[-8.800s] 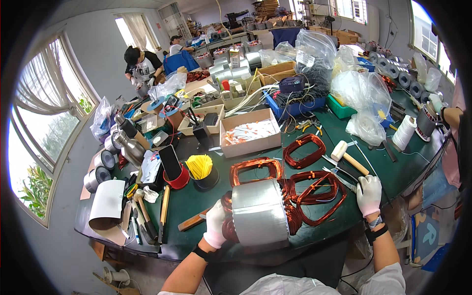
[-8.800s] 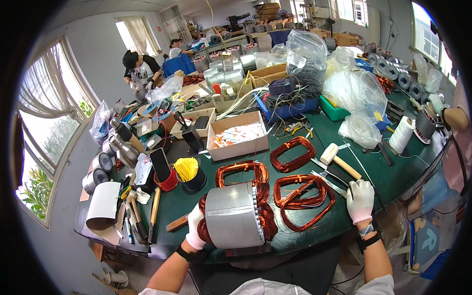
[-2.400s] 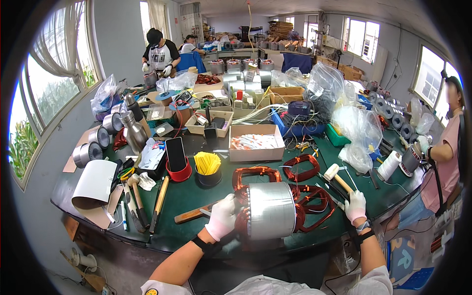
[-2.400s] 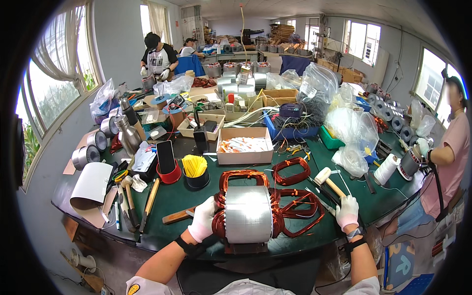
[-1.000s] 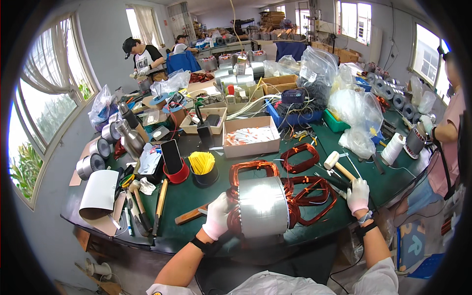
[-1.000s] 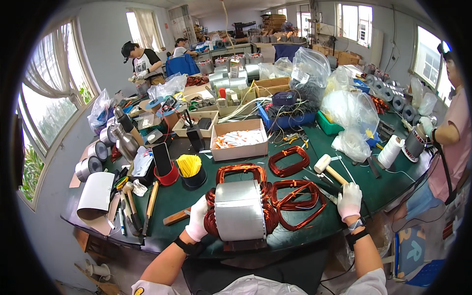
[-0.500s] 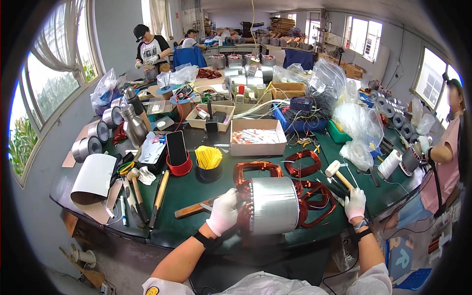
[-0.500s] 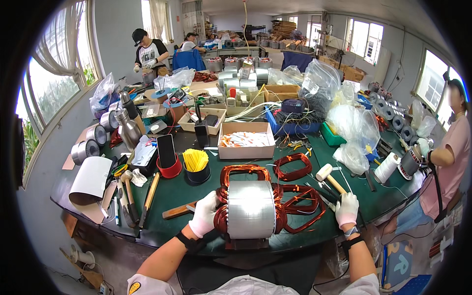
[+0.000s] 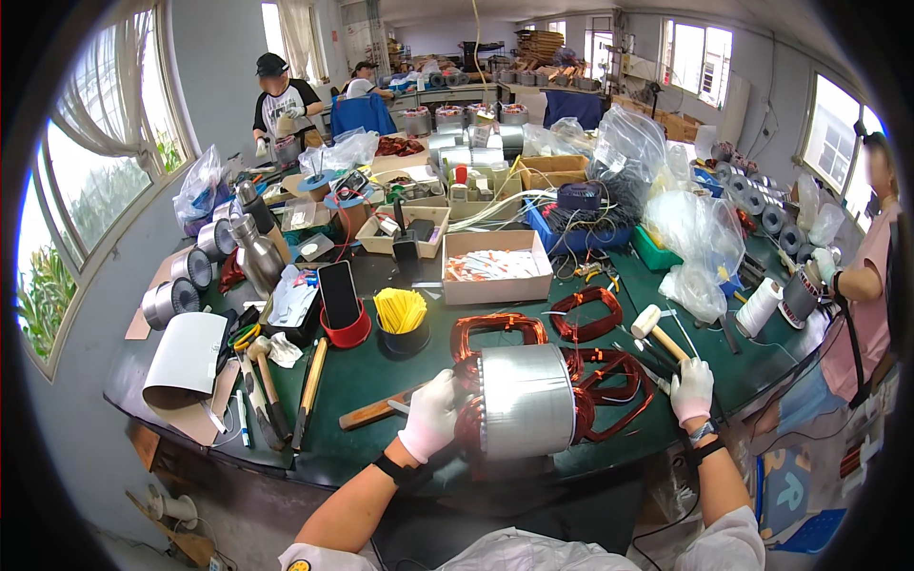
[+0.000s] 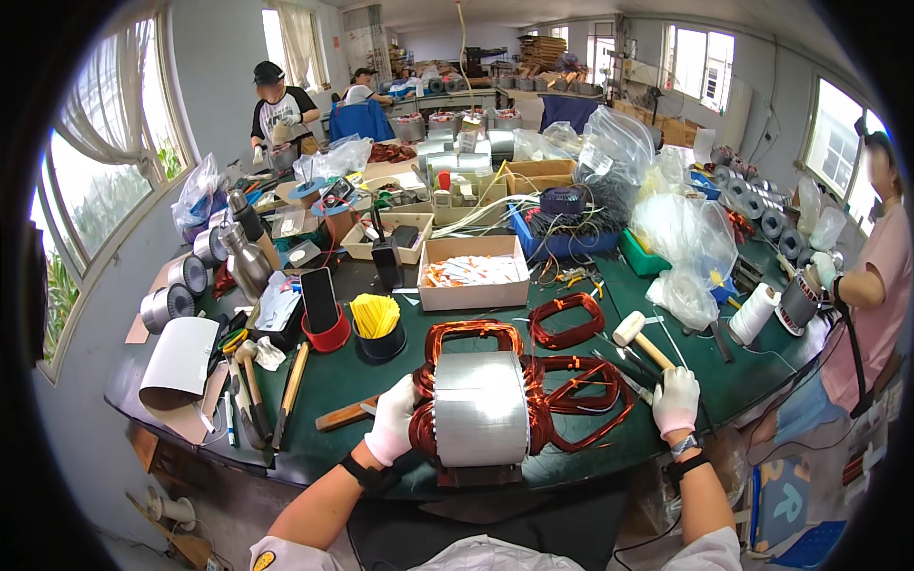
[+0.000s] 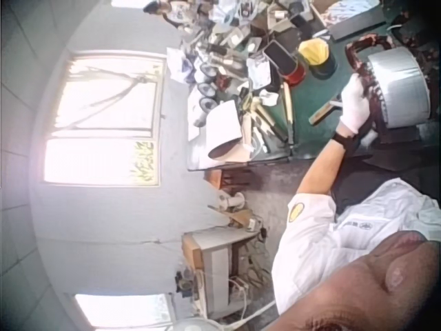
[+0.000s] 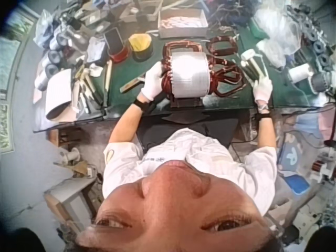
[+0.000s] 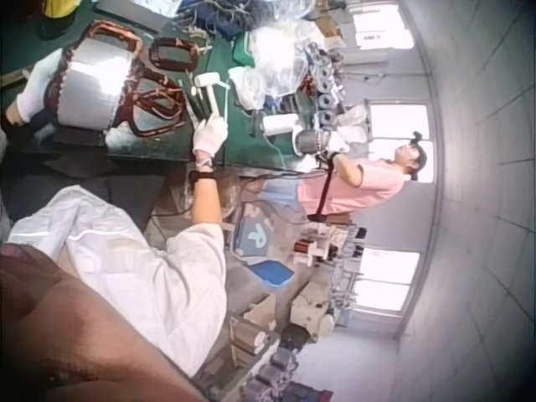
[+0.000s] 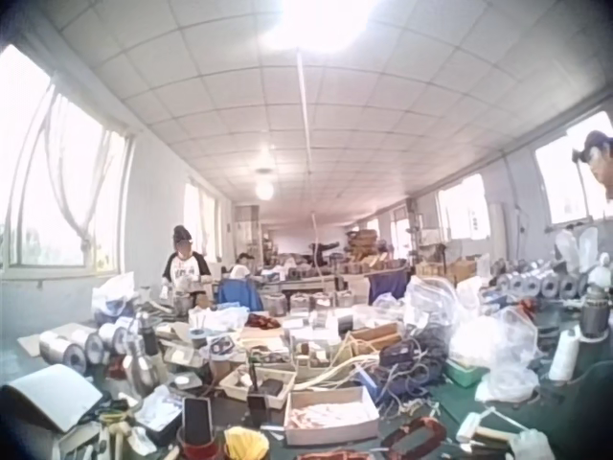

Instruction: Insert copper wire coils into a motor stator and secure them using pliers and a mallet.

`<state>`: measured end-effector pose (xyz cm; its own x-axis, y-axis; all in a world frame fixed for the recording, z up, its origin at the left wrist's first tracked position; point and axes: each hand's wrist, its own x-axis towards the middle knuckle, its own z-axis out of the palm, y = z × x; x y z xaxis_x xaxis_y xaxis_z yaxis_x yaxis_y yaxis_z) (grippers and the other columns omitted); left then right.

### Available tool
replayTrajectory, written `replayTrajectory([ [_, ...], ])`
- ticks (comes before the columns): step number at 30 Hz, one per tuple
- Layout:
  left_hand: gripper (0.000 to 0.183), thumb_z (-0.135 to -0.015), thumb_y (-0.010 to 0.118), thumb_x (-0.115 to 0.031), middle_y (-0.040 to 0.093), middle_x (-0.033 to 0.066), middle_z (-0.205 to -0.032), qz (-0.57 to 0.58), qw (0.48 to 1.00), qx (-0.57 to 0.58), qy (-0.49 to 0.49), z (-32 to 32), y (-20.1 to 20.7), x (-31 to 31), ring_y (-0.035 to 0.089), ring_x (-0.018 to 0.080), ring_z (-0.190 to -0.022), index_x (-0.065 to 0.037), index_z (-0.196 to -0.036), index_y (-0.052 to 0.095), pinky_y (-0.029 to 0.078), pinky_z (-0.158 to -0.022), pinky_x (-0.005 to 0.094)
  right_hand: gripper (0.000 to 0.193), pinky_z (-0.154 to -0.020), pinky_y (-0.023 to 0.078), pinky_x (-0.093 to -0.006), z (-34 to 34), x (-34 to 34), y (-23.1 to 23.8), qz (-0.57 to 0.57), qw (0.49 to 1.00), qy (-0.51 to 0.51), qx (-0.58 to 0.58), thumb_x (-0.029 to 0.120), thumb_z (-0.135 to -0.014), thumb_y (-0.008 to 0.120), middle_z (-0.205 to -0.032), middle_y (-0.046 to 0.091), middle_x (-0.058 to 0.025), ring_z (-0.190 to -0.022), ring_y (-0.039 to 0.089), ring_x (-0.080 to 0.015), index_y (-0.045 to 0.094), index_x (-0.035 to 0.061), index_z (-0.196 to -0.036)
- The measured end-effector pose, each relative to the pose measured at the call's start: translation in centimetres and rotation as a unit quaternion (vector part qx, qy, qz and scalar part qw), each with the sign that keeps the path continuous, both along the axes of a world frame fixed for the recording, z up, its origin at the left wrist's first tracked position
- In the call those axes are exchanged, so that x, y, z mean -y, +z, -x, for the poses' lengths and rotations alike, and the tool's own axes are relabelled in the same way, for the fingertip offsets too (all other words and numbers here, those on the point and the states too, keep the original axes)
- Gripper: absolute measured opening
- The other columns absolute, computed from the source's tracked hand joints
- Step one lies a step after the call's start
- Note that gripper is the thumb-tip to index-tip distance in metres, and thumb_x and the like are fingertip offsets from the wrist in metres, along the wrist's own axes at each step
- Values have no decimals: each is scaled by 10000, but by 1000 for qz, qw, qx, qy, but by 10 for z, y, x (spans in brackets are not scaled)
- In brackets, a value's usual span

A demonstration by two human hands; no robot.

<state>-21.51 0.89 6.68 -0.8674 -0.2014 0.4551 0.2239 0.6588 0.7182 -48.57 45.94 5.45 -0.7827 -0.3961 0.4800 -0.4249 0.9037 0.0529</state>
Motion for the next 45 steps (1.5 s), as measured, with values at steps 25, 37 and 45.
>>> replayTrajectory([
  [25, 262, -880, 818, -146, 702, 169, -904, -36, 995, -83, 30, 9, -12, -1, 708, 377, -815, -20, -1063, 680, 567, -743, 418, 232, -894, 508, -492, 3, 0, -2, 3, 1000, -7, -10, 167, -847, 797, -1027, 646, -147, -1041, 620, -365, 653, 61, -996],
  [37, 313, -898, 799, -76, 740, 135, -1076, -133, 990, -47, 13, 7, -6, -5, 748, 306, -953, -40, -1200, 723, 596, -863, 384, 236, -901, 507, -482, 0, 1, -1, 0, 1000, -13, -12, 173, -854, 795, -1038, 650, -139, -1053, 620, -353, 656, 63, -1011],
  [45, 304, -918, 791, -113, 737, 142, -1132, -153, 988, -28, 6, 6, -2, -7, 740, 316, -1026, -58, -1213, 741, 588, -910, 386, 237, -896, 507, -486, 1, -1, -1, 1, 1000, -17, -7, 175, -852, 797, -1032, 649, -140, -1048, 620, -354, 655, 62, -1003],
])
